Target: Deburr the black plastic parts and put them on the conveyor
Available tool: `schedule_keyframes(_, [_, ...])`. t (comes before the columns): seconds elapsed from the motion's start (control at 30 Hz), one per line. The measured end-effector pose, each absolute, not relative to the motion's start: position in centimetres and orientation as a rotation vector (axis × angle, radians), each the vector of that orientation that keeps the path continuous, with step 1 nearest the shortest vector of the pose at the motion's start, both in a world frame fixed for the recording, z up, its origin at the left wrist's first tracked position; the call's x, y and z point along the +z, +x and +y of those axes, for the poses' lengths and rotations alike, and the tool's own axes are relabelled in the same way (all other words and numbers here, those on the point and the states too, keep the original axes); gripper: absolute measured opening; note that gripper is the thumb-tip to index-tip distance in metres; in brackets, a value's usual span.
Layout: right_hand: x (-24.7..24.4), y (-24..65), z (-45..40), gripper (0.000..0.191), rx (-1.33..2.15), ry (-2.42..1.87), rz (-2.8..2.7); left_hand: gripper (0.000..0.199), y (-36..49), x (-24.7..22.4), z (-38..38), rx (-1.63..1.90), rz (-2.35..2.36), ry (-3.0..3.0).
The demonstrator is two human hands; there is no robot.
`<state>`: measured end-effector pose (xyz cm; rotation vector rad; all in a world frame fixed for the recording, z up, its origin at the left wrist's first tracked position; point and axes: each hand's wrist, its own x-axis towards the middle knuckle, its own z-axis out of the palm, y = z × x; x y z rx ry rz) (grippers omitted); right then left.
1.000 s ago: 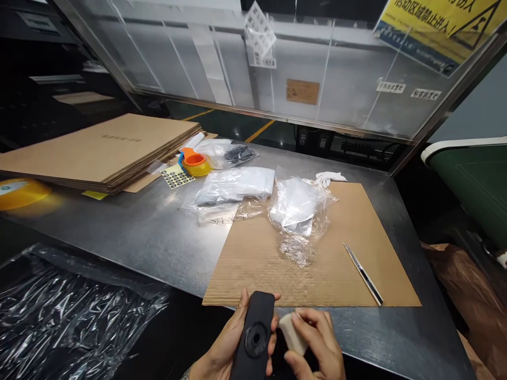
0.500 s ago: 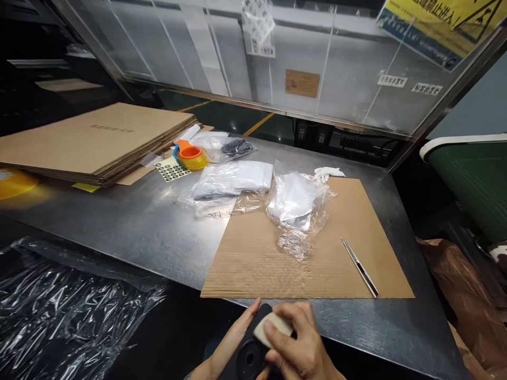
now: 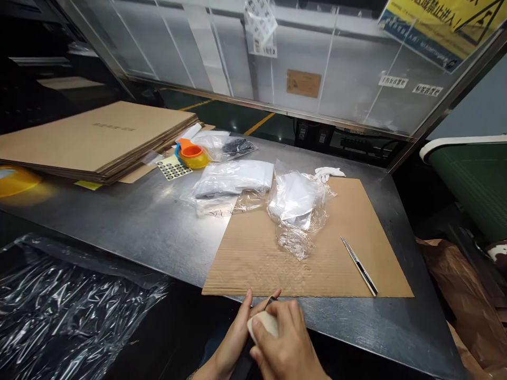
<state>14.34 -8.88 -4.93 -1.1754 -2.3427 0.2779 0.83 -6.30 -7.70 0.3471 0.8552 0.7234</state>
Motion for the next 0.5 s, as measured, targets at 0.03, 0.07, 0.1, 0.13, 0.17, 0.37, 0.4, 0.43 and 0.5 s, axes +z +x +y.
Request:
schedule_keyframes(0.03, [-5.4,13.8,-9.6,0.033,0.232,-1.196,-2.333,0.064,0.7,-7.5,-6.2,0.722,0.807,0.287])
schedule_keyframes(0.07, [-6.0,13.4,-10.2,0.031,0.199,-1.229,-2.312,0.068,0.7,-7.4,-6.1,0.697,0.767,0.219])
schedule_keyframes(0.1, [-6.4,13.2,-10.7,0.026,0.182,-1.270,-2.284,0.071,0.7,-7.5,-6.1,0.672,0.734,0.160])
schedule_keyframes(0.13, [-6.7,13.1,-11.0,0.023,0.183,-1.303,-2.263,0.072,0.7,-7.6,-6.1,0.663,0.713,0.115])
schedule_keyframes(0.17, [-6.7,13.3,-11.0,0.020,0.193,-1.322,-2.251,0.072,0.8,-7.8,-6.1,0.662,0.704,0.084])
schedule_keyframes(0.37, [-4.3,14.4,-8.7,0.034,0.274,-1.309,-2.267,0.062,0.9,-8.3,-6.3,0.703,0.755,0.013])
schedule_keyframes(0.4, [-4.4,14.0,-8.9,0.032,0.313,-1.322,-2.235,0.065,0.9,-8.2,-6.1,0.705,0.745,-0.010])
schedule_keyframes(0.43, [-4.6,13.5,-9.4,0.028,0.350,-1.336,-2.203,0.068,0.8,-8.0,-5.9,0.704,0.736,-0.031])
schedule_keyframes(0.5, [-5.7,12.3,-10.9,0.018,0.432,-1.413,-2.099,0.072,0.7,-7.7,-5.5,0.713,0.747,-0.063])
